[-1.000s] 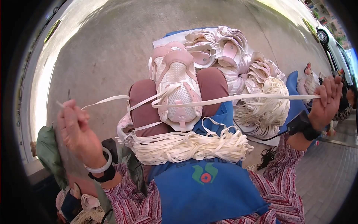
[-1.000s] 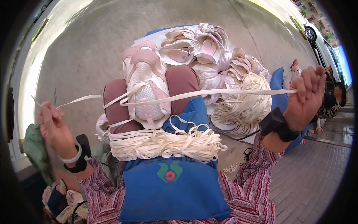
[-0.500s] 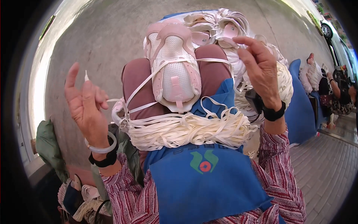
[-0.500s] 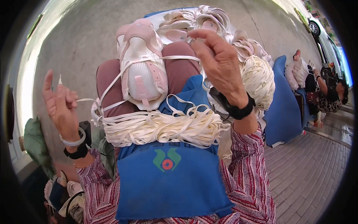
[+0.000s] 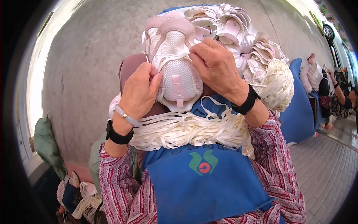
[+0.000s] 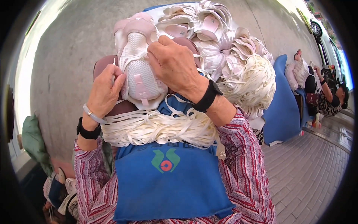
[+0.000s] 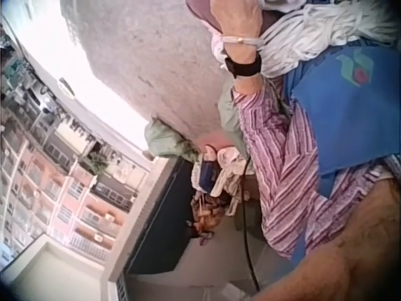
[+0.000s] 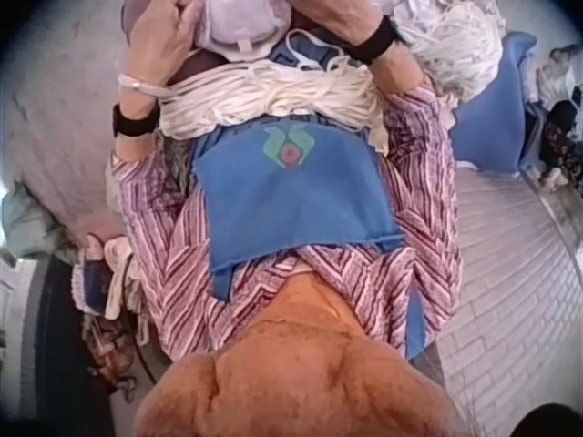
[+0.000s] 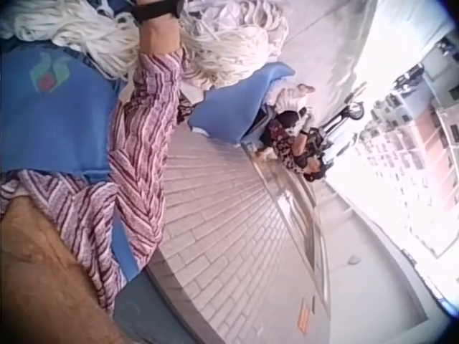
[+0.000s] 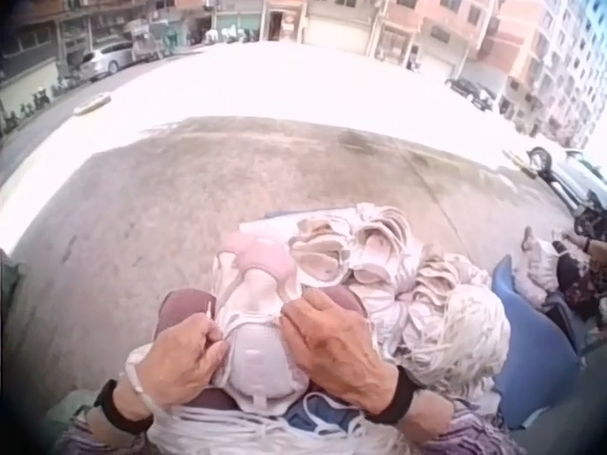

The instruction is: Threading shoelaces through the eyelets of pink and white shoe uppers as part of a manufacturing assembly process.

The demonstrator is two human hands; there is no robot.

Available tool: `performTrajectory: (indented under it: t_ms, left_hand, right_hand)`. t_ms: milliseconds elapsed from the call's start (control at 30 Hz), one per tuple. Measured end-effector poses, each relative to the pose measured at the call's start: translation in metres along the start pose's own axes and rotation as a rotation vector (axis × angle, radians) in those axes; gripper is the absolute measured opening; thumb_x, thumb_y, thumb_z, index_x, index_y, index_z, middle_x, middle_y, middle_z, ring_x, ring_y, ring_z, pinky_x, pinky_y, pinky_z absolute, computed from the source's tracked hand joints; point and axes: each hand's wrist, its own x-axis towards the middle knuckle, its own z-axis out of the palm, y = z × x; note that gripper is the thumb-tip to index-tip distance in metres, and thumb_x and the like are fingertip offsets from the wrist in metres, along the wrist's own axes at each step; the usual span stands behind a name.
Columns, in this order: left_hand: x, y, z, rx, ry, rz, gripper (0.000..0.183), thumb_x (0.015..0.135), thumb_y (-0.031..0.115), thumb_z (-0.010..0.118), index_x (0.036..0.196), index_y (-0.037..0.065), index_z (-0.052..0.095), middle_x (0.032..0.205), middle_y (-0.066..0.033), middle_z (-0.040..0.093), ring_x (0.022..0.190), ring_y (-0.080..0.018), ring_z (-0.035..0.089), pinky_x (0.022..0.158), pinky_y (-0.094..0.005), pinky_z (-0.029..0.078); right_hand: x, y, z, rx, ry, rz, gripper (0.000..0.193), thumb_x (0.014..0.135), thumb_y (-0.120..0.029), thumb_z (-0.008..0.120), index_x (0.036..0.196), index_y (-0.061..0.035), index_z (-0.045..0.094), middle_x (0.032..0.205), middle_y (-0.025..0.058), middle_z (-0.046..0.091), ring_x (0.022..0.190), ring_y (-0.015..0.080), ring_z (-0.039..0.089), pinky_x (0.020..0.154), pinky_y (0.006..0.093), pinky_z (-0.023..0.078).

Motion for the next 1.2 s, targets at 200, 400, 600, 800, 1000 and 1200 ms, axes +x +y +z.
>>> performTrajectory:
  t_ms: [200, 400, 600, 800, 1000, 1200]
  left_hand:
    - [-0.002, 0.003, 0.008, 0.05, 0.054, -0.005, 0.015, 0.092, 0.013, 0.06, 0.089, 0.001, 0.05, 0.072, -0.0121, 0.057, 0.062, -0.0219, 0.054, 0.059, -0.0332, 0.044]
    - [-0.003, -0.003, 0.003, -0.054, -0.092, -0.137, 0.02, 0.09, 0.018, 0.062, 0.088, 0.002, 0.051, 0.083, -0.0177, 0.058, 0.074, -0.0387, 0.058, 0.065, -0.0438, 0.045]
    - [-0.002, 0.0, 0.012, -0.009, -0.035, -0.103, 0.023, 0.09, 0.019, 0.062, 0.086, 0.001, 0.05, 0.081, -0.0177, 0.056, 0.074, -0.039, 0.056, 0.065, -0.0443, 0.044]
    - [-0.003, -0.005, 0.006, -0.13, -0.039, -0.104, 0.019, 0.09, 0.015, 0.062, 0.086, 0.001, 0.051, 0.078, -0.0156, 0.055, 0.067, -0.0332, 0.055, 0.061, -0.0406, 0.044]
    - [-0.005, -0.001, -0.007, -0.14, 0.012, -0.072, 0.011, 0.09, 0.008, 0.06, 0.085, 0.0, 0.054, 0.072, -0.012, 0.054, 0.055, -0.0224, 0.051, 0.054, -0.033, 0.042]
    - [0.005, -0.004, -0.021, -0.04, -0.004, -0.029, 0.008, 0.086, 0.005, 0.062, 0.084, 0.001, 0.055, 0.073, -0.0095, 0.056, 0.056, -0.0201, 0.051, 0.053, -0.0314, 0.042]
  right_hand:
    - [0.012, -0.004, 0.0, 0.065, 0.057, 0.131, 0.017, 0.083, -0.018, 0.067, 0.089, -0.0034, 0.061, 0.084, 0.0124, 0.063, 0.066, 0.0313, 0.063, 0.059, 0.039, 0.05]
    - [-0.019, -0.016, -0.015, -0.119, -0.371, 0.165, 0.036, 0.085, -0.027, 0.066, 0.094, 0.0034, 0.051, 0.071, 0.0191, 0.062, 0.066, 0.033, 0.065, 0.057, 0.0407, 0.051]
    - [-0.027, -0.023, 0.014, -0.023, -0.301, 0.238, 0.023, 0.087, -0.012, 0.06, 0.093, 0.0042, 0.044, 0.063, 0.0225, 0.056, 0.058, 0.0401, 0.06, 0.052, 0.0434, 0.048]
    - [-0.021, -0.013, -0.013, 0.068, -0.362, 0.272, 0.023, 0.087, -0.011, 0.061, 0.099, 0.0034, 0.048, 0.068, 0.0195, 0.058, 0.062, 0.0332, 0.062, 0.056, 0.0376, 0.049]
    - [-0.014, 0.006, -0.028, 0.252, -0.268, 0.207, 0.018, 0.086, -0.009, 0.058, 0.1, 0.0013, 0.06, 0.077, 0.0178, 0.064, 0.071, 0.0358, 0.063, 0.066, 0.0406, 0.05]
    - [-0.01, 0.001, -0.014, 0.145, -0.168, 0.098, 0.016, 0.085, -0.009, 0.058, 0.097, 0.0002, 0.061, 0.085, 0.0162, 0.063, 0.07, 0.0351, 0.063, 0.064, 0.0409, 0.051]
